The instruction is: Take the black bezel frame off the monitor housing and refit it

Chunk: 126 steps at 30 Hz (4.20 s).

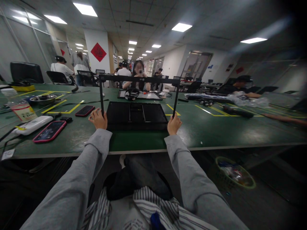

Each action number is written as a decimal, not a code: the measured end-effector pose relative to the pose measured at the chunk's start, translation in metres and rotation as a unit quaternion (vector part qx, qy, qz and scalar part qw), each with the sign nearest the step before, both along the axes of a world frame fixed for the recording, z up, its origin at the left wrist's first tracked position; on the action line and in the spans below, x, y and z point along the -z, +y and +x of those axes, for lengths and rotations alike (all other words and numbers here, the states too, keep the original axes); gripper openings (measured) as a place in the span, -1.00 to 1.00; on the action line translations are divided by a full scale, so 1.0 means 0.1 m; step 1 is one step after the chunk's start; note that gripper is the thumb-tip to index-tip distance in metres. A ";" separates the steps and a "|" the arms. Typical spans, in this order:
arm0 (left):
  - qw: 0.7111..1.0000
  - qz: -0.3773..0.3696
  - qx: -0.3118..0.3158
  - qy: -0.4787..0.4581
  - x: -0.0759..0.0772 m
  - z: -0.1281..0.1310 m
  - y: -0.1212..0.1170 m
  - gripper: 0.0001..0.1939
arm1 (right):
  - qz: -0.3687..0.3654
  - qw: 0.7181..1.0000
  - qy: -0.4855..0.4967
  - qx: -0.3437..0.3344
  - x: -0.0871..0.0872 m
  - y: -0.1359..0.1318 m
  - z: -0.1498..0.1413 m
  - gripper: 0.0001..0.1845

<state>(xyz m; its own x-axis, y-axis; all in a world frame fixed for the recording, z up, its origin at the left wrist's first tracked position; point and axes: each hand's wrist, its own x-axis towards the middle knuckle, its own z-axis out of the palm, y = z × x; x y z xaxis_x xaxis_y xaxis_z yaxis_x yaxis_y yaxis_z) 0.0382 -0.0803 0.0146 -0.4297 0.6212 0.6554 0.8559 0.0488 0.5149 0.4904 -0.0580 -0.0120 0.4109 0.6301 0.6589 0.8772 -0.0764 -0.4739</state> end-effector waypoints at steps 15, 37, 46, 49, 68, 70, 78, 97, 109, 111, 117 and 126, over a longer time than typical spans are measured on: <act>0.996 0.078 0.027 -0.012 0.12 -0.06 0.11 -0.50 | 0.020 0.999 0.043 -0.022 0.03 -0.01 0.04 -0.37; 1.000 0.008 0.024 -0.004 0.15 -0.05 0.15 -0.52 | 0.019 0.995 0.084 -0.046 0.16 0.11 0.15 -0.37; 0.995 -0.091 0.033 -0.016 0.22 -0.06 0.19 -0.59 | -0.086 0.995 0.040 -0.030 0.24 0.17 0.23 -0.48; 0.985 -0.163 0.033 -0.043 0.27 -0.09 0.22 -0.61 | -0.120 0.991 0.050 -0.037 0.29 0.18 0.25 -0.52; 0.965 -0.248 0.048 -0.063 0.26 -0.17 0.26 -0.54 | -0.119 0.983 0.111 -0.082 0.32 0.27 0.29 -0.50; 0.966 -0.245 0.052 -0.061 0.26 -0.17 0.25 -0.54 | -0.108 0.984 0.115 -0.087 0.32 0.28 0.29 -0.44; 0.971 -0.226 0.043 -0.057 0.26 -0.16 0.25 -0.55 | -0.097 0.983 0.117 -0.101 0.31 0.27 0.27 -0.46; 0.999 -0.019 0.028 -0.006 0.15 -0.07 0.15 -0.45 | 0.041 0.994 0.070 -0.071 0.14 0.09 0.17 -0.43; 0.999 -0.035 0.018 -0.002 0.08 0.00 0.02 -0.51 | 0.006 0.997 0.055 -0.051 0.19 0.13 0.21 -0.44; 0.999 -0.044 0.016 0.000 0.10 -0.01 0.03 -0.53 | -0.007 0.997 0.061 -0.055 0.21 0.15 0.22 -0.44; 0.998 -0.065 0.019 -0.003 0.18 -0.05 0.11 -0.59 | -0.044 0.994 0.081 -0.059 0.29 0.22 0.27 -0.43; 0.993 -0.114 0.019 -0.021 0.18 -0.05 0.13 -0.64 | -0.071 0.989 0.105 -0.082 0.33 0.28 0.30 -0.45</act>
<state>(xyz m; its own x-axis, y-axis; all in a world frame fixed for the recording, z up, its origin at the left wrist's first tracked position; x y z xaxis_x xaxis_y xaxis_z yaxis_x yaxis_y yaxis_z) 0.0328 -0.0674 -0.0030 -0.4282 0.7672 0.4775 0.8368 0.1371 0.5301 0.5203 -0.0301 -0.0448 0.4134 0.7797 0.4703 0.7669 -0.0197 -0.6415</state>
